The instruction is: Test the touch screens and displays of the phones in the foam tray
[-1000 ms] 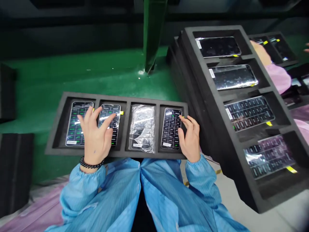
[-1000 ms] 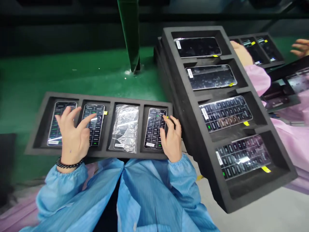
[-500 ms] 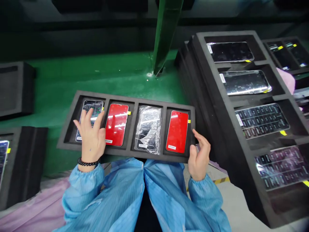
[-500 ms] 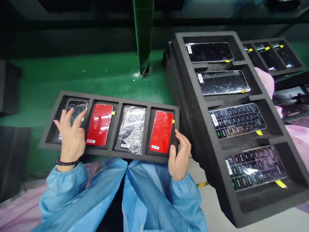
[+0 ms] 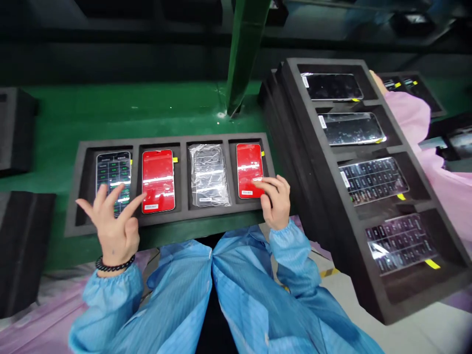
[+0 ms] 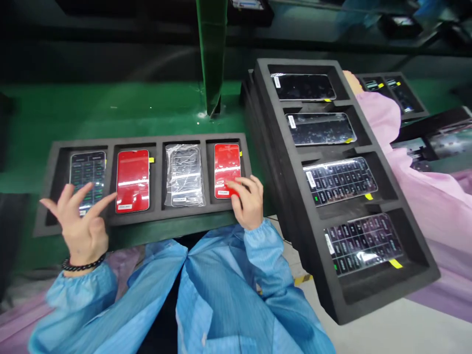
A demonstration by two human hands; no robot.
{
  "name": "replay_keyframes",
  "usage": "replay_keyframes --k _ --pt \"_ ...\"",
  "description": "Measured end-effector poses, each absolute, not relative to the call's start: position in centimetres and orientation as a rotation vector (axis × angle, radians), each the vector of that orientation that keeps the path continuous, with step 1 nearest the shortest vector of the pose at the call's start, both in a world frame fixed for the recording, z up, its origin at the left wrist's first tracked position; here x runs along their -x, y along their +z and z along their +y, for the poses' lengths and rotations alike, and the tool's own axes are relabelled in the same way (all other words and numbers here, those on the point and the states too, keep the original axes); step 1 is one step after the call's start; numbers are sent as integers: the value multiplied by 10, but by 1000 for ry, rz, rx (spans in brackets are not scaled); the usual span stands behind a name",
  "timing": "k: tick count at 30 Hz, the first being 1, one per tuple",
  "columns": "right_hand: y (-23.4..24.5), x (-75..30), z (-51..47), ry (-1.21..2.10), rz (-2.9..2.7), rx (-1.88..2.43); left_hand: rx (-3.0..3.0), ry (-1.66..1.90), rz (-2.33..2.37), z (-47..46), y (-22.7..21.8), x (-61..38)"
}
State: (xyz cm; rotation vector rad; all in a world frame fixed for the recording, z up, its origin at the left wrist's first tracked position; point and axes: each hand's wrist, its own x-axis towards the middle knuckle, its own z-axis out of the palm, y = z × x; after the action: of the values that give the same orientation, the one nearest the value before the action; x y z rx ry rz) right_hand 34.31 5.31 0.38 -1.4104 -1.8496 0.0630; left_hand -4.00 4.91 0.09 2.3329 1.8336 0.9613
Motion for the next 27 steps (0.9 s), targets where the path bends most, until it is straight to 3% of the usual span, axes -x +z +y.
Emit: replay_keyframes --k 8,27 --pt "9 -339 35 72 -2146 1390 -2374 649 1808 23 -12 44" --pt "-4 -337 37 112 -2159 1410 -2359 725 1902 22 -24 46"
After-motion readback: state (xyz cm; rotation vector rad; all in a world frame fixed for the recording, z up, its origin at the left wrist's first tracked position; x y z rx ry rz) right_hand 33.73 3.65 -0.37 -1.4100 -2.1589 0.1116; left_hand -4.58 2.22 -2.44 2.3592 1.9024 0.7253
